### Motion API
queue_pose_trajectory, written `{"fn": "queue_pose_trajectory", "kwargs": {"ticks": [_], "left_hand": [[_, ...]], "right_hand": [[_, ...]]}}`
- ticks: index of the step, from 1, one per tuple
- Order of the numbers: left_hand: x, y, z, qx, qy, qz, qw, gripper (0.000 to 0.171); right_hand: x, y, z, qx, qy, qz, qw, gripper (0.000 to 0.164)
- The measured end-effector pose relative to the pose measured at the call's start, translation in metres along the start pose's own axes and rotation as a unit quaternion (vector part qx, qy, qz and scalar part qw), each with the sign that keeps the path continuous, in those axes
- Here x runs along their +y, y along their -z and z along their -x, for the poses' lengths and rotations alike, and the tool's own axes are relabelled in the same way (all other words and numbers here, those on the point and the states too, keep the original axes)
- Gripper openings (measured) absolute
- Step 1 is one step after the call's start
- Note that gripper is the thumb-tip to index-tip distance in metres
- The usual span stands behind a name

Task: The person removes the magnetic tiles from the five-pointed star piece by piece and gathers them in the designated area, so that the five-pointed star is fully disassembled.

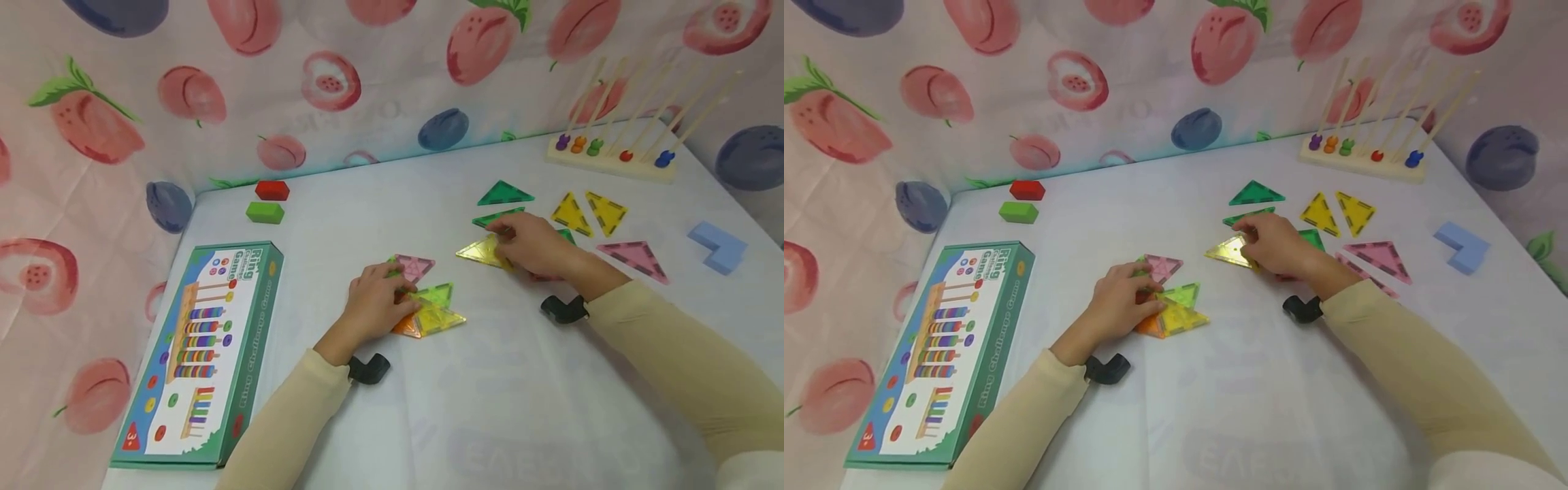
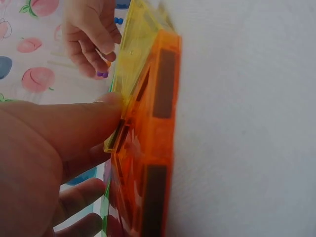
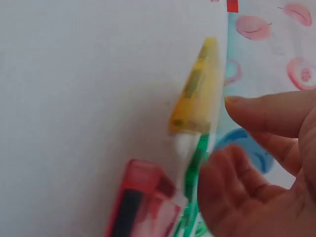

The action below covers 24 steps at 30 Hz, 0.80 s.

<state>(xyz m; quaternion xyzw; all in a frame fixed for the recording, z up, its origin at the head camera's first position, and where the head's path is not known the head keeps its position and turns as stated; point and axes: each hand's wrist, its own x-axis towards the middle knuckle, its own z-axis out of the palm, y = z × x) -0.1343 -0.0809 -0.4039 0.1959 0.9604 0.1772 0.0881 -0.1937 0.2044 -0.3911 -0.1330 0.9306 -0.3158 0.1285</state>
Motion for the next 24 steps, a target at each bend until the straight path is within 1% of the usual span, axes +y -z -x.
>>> {"fn": "queue_pose_trajectory", "kwargs": {"ticks": [2,4,6,8,9,12,13,15,19,24], "left_hand": [[-0.001,-0.001,0.0,0.001,-0.004,0.002,1.0,0.03],[-0.001,-0.002,0.0,0.002,-0.007,0.002,1.0,0.03],[-0.002,-0.003,-0.001,0.005,-0.008,0.002,1.0,0.029],[-0.003,-0.003,-0.001,0.009,-0.008,0.0,0.9999,0.029],[-0.003,-0.003,-0.001,0.01,-0.009,0.0,0.9999,0.029],[-0.005,-0.004,0.0,0.006,-0.012,0.012,0.9998,0.028],[-0.005,-0.004,0.0,0.002,-0.015,0.018,0.9997,0.027],[-0.006,-0.004,0.0,-0.007,-0.02,0.031,0.9993,0.026],[-0.007,-0.004,0.0,-0.022,-0.026,0.039,0.9987,0.023],[-0.009,-0.002,0.001,-0.032,-0.033,0.019,0.9988,0.032]], "right_hand": [[-0.002,0.001,0.002,0.014,-0.001,0.01,1.0,0.039],[-0.007,-0.001,0.009,0.019,0.01,0.017,1.0,0.04],[-0.016,-0.006,0.017,0.005,0.029,0.019,0.999,0.04],[-0.027,-0.015,0.027,-0.031,0.058,0.019,0.998,0.039],[-0.033,-0.021,0.031,-0.054,0.08,0.021,0.995,0.039],[-0.046,-0.038,0.041,-0.134,0.125,0.007,0.983,0.036],[-0.049,-0.043,0.042,-0.154,0.134,0.001,0.979,0.035],[-0.052,-0.051,0.044,-0.173,0.148,-0.007,0.974,0.031],[-0.055,-0.059,0.043,-0.172,0.139,-0.013,0.975,0.027],[-0.053,-0.063,0.04,-0.173,0.122,-0.018,0.977,0.024]]}}
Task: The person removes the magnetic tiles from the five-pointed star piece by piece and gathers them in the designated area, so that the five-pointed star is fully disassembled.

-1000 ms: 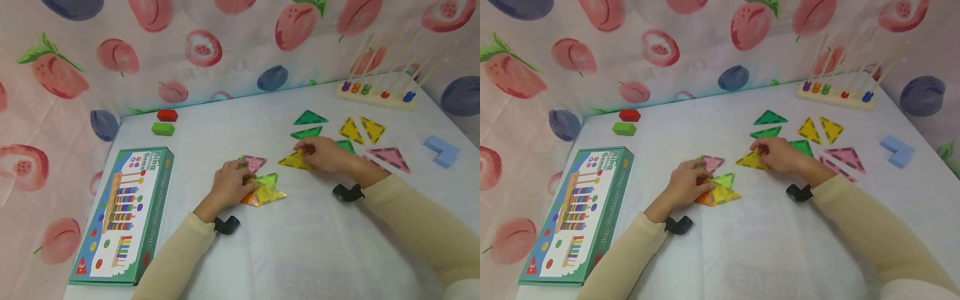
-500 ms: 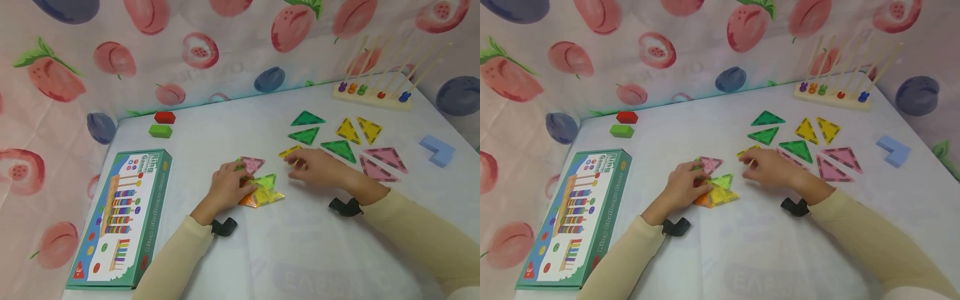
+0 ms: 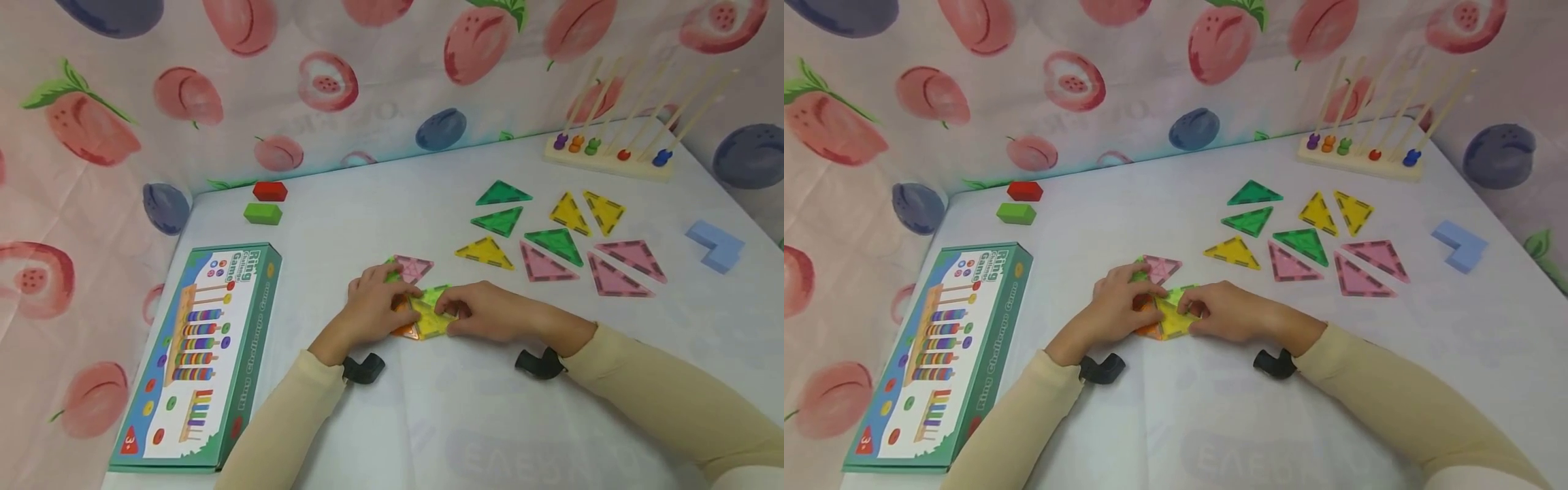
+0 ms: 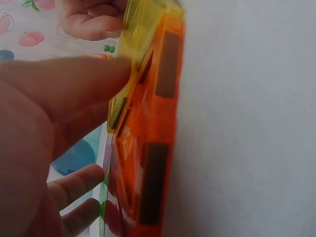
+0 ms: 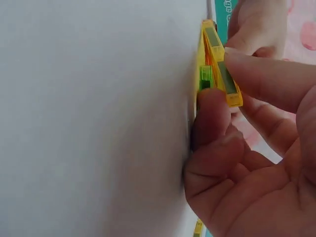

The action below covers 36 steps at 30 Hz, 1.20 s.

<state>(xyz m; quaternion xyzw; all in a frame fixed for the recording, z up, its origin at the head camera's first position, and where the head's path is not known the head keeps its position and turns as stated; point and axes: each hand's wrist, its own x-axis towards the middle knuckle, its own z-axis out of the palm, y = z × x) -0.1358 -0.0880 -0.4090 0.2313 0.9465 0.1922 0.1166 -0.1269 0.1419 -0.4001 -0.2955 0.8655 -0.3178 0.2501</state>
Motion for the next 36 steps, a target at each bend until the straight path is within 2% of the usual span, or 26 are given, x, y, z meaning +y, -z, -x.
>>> {"fn": "queue_pose_trajectory", "kwargs": {"ticks": [4,7,10,15,21,30,36], "left_hand": [[-0.002,0.001,0.003,-0.005,-0.012,0.0,0.9999,0.038],[-0.002,0.001,0.005,-0.005,-0.019,0.004,0.9998,0.04],[-0.002,0.0,0.005,-0.002,-0.022,0.005,0.9997,0.04],[-0.003,0.0,0.006,-0.001,-0.022,0.003,0.9998,0.04],[-0.003,0.0,0.007,-0.002,-0.027,0.003,0.9996,0.04],[-0.006,-0.002,0.008,0.007,-0.035,0.012,0.9993,0.037],[-0.007,-0.005,0.008,0.007,-0.039,0.028,0.9988,0.031]], "right_hand": [[0.003,0.005,0.006,-0.019,-0.017,-0.008,1.0,0.022],[0.01,0.015,0.016,-0.045,-0.024,-0.014,0.999,0.019],[0.02,0.026,0.029,-0.049,-0.034,-0.017,0.998,0.017],[0.036,0.04,0.043,0.0,-0.071,0.016,0.997,0.017],[0.044,0.048,0.046,0.062,-0.101,0.064,0.991,0.025],[0.042,0.045,0.037,0.101,-0.109,0.127,0.981,0.032],[0.039,0.046,0.039,0.136,-0.102,0.112,0.979,0.034]]}}
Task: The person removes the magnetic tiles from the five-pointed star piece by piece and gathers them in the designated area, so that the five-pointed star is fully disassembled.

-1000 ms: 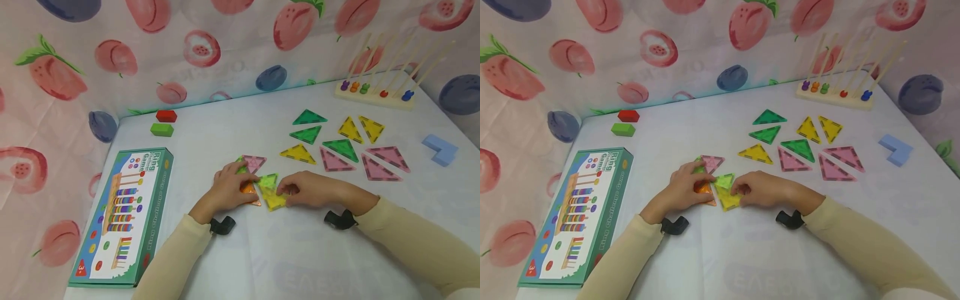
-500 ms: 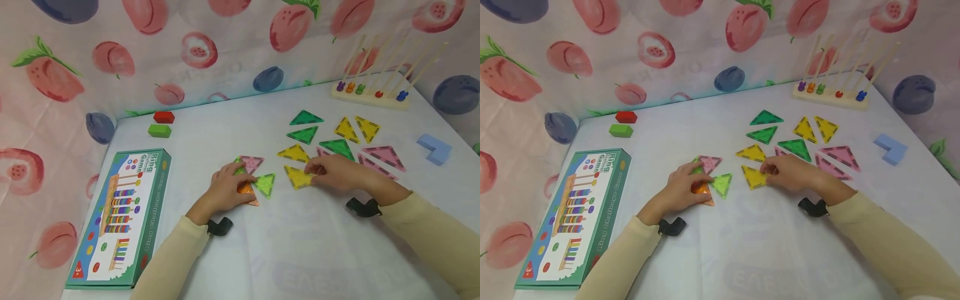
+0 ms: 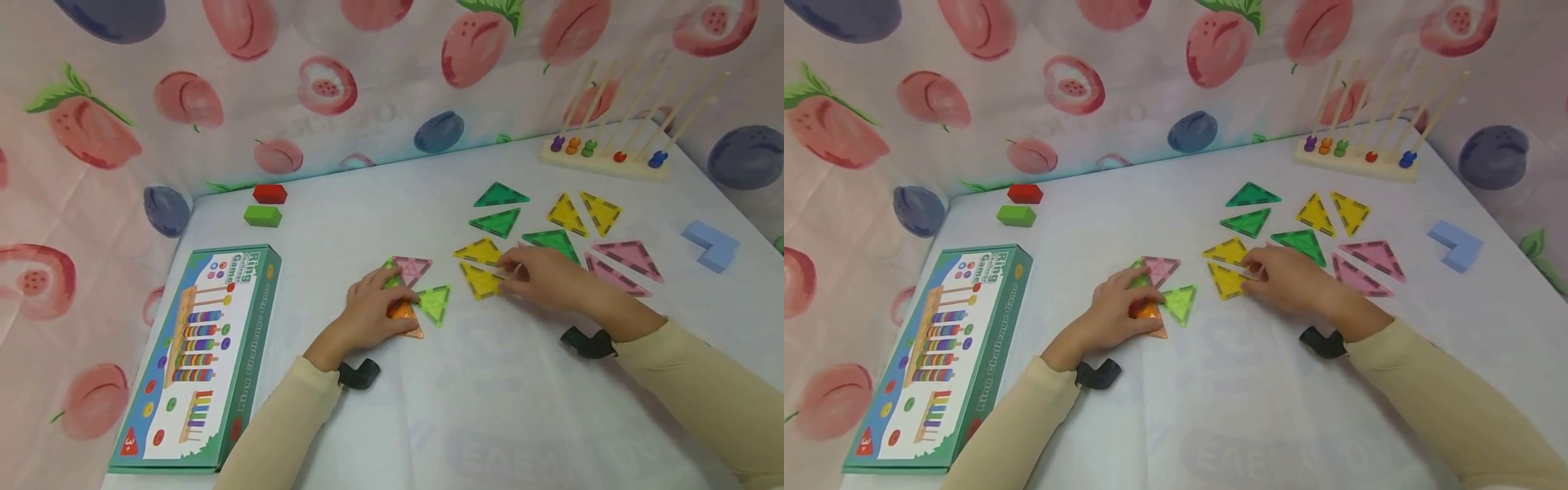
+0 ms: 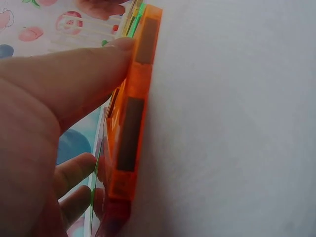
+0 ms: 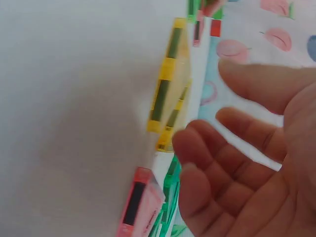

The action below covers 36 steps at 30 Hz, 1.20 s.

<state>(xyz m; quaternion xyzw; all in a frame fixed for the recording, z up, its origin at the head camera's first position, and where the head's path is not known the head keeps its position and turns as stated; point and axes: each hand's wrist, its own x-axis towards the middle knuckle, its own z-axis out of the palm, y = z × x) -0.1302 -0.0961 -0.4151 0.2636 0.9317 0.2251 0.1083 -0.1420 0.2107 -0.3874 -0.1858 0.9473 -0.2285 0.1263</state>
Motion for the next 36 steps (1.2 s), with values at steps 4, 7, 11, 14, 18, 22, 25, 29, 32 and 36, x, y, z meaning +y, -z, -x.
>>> {"fn": "queue_pose_trajectory", "kwargs": {"ticks": [4,7,11,14,18,22,25,29,32,36], "left_hand": [[0.001,0.0,0.0,0.001,-0.003,-0.001,1.0,0.028],[0.002,0.0,0.0,0.002,-0.004,0.0,1.0,0.023],[0.002,0.001,0.0,0.002,-0.006,0.008,0.9999,0.019],[-0.001,0.003,0.001,-0.004,-0.006,0.017,0.9998,0.021],[-0.007,0.008,0.005,-0.016,0.012,0.007,0.9998,0.038],[-0.013,0.014,0.009,-0.012,0.033,-0.024,0.9991,0.055],[-0.014,0.017,0.011,-0.009,0.043,-0.035,0.9984,0.06],[-0.014,0.016,0.011,-0.007,0.05,-0.046,0.9977,0.061],[-0.014,0.014,0.011,-0.003,0.051,-0.053,0.9973,0.062],[-0.015,0.014,0.011,0.001,0.051,-0.061,0.9968,0.062]], "right_hand": [[-0.005,0.002,0.0,0.003,0.02,-0.022,1.0,0.036],[-0.011,0.001,-0.003,-0.003,0.036,-0.038,0.999,0.038],[-0.019,-0.005,-0.01,-0.012,0.043,-0.048,0.998,0.038],[-0.027,-0.01,-0.014,-0.028,0.047,-0.057,0.997,0.038],[-0.04,-0.02,-0.019,-0.051,0.069,-0.061,0.994,0.037],[-0.05,-0.031,-0.024,-0.053,0.101,-0.034,0.993,0.038],[-0.058,-0.041,-0.031,-0.048,0.116,-0.009,0.992,0.038],[-0.069,-0.048,-0.037,-0.053,0.106,0.002,0.993,0.039],[-0.079,-0.047,-0.037,-0.069,0.088,-0.02,0.994,0.038],[-0.085,-0.042,-0.036,-0.069,0.077,-0.068,0.992,0.026]]}}
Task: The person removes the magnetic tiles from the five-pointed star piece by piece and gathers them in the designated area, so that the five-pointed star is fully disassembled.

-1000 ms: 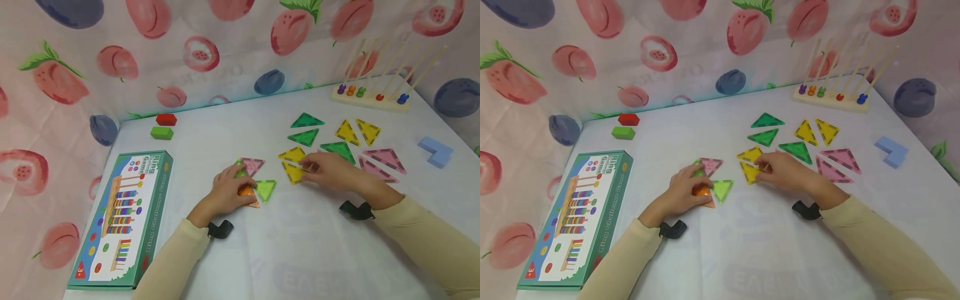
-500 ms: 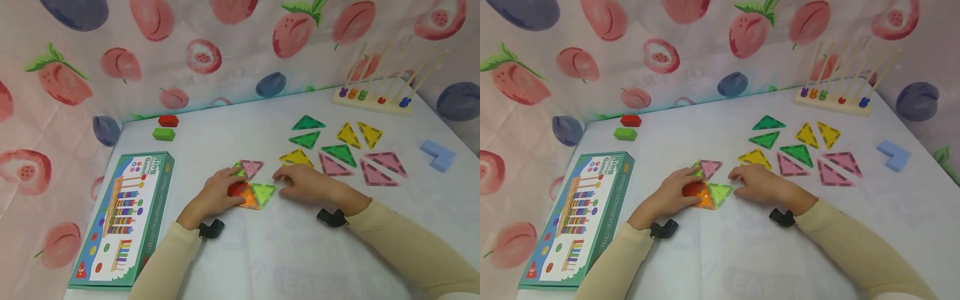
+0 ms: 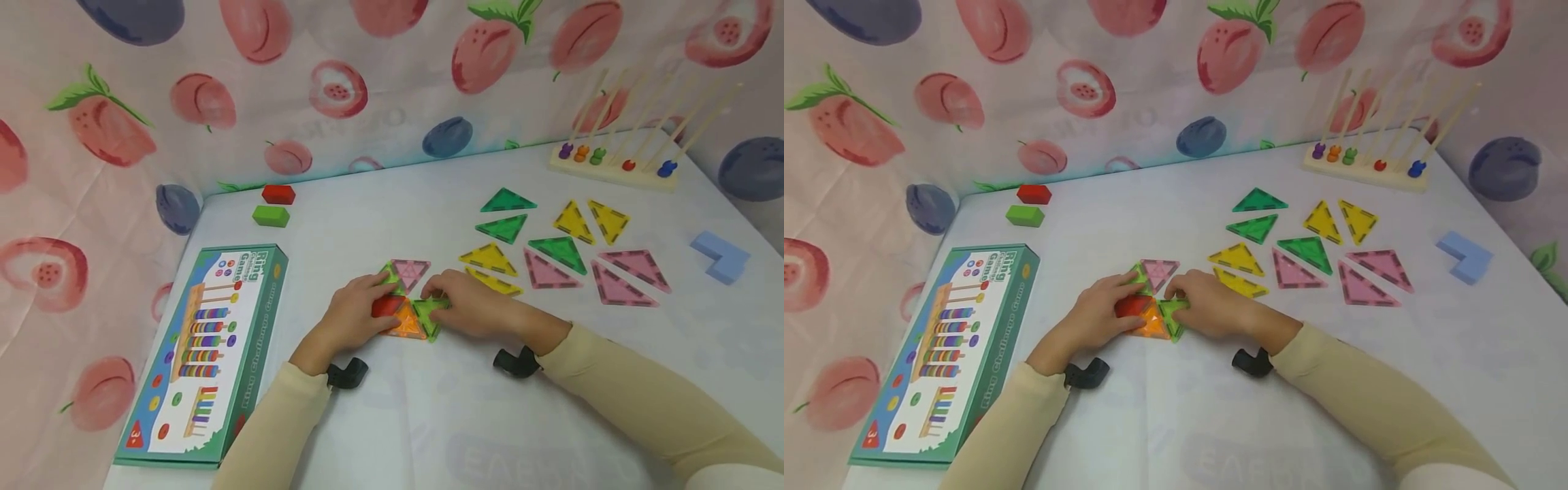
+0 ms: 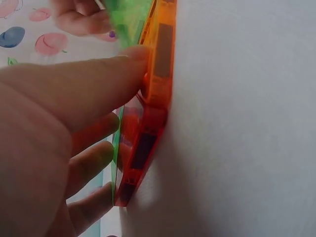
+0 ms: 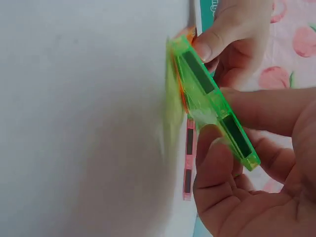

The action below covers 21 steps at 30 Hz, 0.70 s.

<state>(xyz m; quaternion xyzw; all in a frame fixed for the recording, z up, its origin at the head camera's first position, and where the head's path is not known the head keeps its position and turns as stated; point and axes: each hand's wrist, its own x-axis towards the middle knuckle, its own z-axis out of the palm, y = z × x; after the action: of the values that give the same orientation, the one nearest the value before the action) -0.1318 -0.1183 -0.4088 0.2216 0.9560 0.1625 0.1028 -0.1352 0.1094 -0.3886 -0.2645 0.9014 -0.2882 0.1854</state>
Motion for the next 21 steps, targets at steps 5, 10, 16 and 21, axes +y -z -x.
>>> {"fn": "queue_pose_trajectory", "kwargs": {"ticks": [5,10,16,21], "left_hand": [[-0.002,0.002,0.001,-0.002,-0.006,0.001,1.0,0.061],[-0.003,0.004,0.001,-0.007,0.001,0.015,0.9999,0.062],[-0.003,0.002,-0.001,-0.029,-0.004,0.03,0.9991,0.062],[-0.004,0.002,0.0,-0.029,-0.001,0.03,0.9991,0.062]], "right_hand": [[0.008,0.028,-0.006,0.026,-0.039,-0.042,0.998,0.015],[0.036,0.066,-0.035,0.066,-0.091,-0.091,0.989,0.023],[0.06,0.074,-0.069,0.092,-0.12,-0.112,0.982,0.038],[0.051,0.066,-0.073,0.129,-0.088,-0.073,0.985,0.053]]}}
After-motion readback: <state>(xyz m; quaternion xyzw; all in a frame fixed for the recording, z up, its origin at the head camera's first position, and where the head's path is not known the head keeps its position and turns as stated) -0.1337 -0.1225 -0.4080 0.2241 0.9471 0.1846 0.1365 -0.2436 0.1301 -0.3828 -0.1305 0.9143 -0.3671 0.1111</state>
